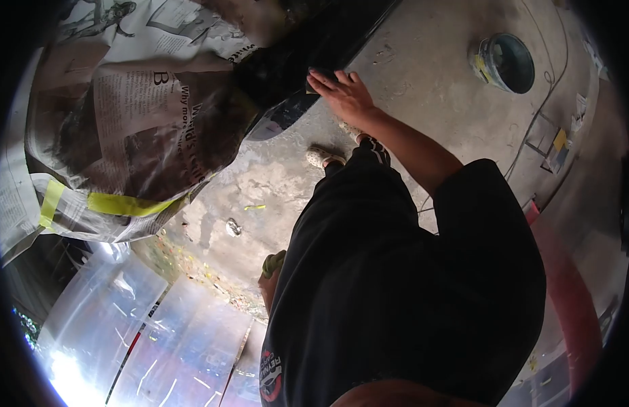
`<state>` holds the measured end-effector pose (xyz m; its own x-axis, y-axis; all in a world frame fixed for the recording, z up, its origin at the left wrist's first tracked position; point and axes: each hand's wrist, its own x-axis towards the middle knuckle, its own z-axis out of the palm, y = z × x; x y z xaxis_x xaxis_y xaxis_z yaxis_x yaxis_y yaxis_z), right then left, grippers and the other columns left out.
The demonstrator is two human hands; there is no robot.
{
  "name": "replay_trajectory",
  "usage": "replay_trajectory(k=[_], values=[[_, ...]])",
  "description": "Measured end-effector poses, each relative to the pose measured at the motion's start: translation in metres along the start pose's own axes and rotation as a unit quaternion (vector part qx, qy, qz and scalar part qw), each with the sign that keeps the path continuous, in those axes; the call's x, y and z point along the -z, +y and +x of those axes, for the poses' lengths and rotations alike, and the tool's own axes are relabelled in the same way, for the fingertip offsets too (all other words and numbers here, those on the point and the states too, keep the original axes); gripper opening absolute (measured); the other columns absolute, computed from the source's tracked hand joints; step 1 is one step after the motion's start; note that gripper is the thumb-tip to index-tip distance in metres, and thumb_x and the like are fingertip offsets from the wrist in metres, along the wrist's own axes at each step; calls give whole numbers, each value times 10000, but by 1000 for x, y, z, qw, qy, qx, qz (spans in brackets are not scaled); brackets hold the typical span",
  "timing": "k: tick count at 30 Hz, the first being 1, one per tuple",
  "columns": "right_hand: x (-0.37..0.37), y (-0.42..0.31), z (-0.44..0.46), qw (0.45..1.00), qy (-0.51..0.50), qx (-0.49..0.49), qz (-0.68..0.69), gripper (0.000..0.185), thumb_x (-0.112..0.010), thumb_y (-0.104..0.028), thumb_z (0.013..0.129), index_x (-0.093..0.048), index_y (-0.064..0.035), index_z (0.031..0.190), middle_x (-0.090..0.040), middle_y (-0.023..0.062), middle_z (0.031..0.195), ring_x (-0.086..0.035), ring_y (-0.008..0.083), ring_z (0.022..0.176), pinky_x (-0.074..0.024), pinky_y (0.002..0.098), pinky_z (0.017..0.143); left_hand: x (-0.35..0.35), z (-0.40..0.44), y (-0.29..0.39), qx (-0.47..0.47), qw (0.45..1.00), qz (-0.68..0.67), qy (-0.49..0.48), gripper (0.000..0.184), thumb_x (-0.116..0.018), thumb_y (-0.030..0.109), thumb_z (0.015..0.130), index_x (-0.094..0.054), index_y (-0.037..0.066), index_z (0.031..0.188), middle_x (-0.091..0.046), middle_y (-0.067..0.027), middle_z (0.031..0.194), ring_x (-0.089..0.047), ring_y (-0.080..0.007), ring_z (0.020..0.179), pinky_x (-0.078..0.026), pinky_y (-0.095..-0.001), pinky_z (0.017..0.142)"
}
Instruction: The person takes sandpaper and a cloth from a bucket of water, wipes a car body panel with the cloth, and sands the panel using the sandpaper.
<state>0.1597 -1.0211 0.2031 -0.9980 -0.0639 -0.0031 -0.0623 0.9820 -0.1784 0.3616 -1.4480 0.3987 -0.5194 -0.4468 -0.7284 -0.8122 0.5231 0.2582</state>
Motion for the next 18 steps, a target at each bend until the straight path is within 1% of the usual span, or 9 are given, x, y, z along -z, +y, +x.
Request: replay_trajectory(k=[3,6,7,10,11,13,14,16,18], values=[[15,57,12,995,-25,-69,-63,617,-485,-133,960,-365,-287,1545,-373,-1,1577,-522,244,1175,-412,397,915,5,17,-23,-14,1000,5,2,462,-722,236,797,-679,-52,1156,-727,-163,1006,-691,-227,915,-542,-379,815],[37,66,25,987,-48,-111,-104,681,-478,-116,965,-288,-373,1565,-446,75,1465,-516,260,1184,-402,412,900,7,48,-59,6,999,32,22,488,-747,255,780,-683,-51,1153,-730,-160,1003,-696,-226,918,-548,-380,808],[43,54,30,992,-68,-90,-63,733,-473,-104,968,-225,-450,1564,-458,118,1382,-504,277,1205,-390,450,929,6,51,-65,19,998,44,28,497,-754,263,774,-685,-51,1152,-731,-160,1002,-697,-227,917,-550,-380,805],[39,11,44,995,-86,-24,-31,821,-518,-64,944,-168,-457,1574,-394,141,1491,-486,303,1260,-383,488,966,0,51,-58,51,991,110,59,522,-766,284,761,-686,-47,1156,-732,-168,1007,-703,-243,912,-553,-386,793],[40,-1,50,995,-89,-37,-26,736,-508,-91,950,-268,-439,1553,-382,134,1502,-472,309,1274,-357,512,996,-1,51,-57,48,991,110,58,530,-769,291,757,-686,-45,1158,-732,-170,1008,-704,-248,912,-554,-388,791],[40,-19,56,992,-123,3,-11,662,-497,-110,956,-351,-425,1519,-381,131,1503,-462,306,1284,-347,510,1003,0,53,-63,-3,999,38,22,543,-772,303,752,-686,-39,1164,-733,-173,1012,-706,-255,912,-553,-391,792],[39,-24,57,990,-140,22,-5,629,-492,-119,958,-393,-418,1503,-381,130,1504,-456,304,1289,-341,509,1007,-1,53,-68,5,998,52,28,543,-771,304,753,-686,-35,1167,-733,-172,1013,-706,-257,912,-553,-391,793],[42,-24,59,987,-154,31,-15,620,-487,-123,958,-404,-418,1497,-402,122,1482,-455,298,1286,-346,497,985,-3,39,-48,20,996,78,41,543,-768,305,753,-686,-28,1174,-734,-169,1015,-706,-262,912,-553,-392,794],[44,-24,60,984,-169,41,-25,612,-482,-127,958,-415,-419,1492,-423,113,1459,-454,293,1283,-351,484,964,-4,39,-54,24,997,70,33,536,-765,297,755,-686,-26,1175,-734,-166,1017,-705,-260,913,-552,-392,798]])
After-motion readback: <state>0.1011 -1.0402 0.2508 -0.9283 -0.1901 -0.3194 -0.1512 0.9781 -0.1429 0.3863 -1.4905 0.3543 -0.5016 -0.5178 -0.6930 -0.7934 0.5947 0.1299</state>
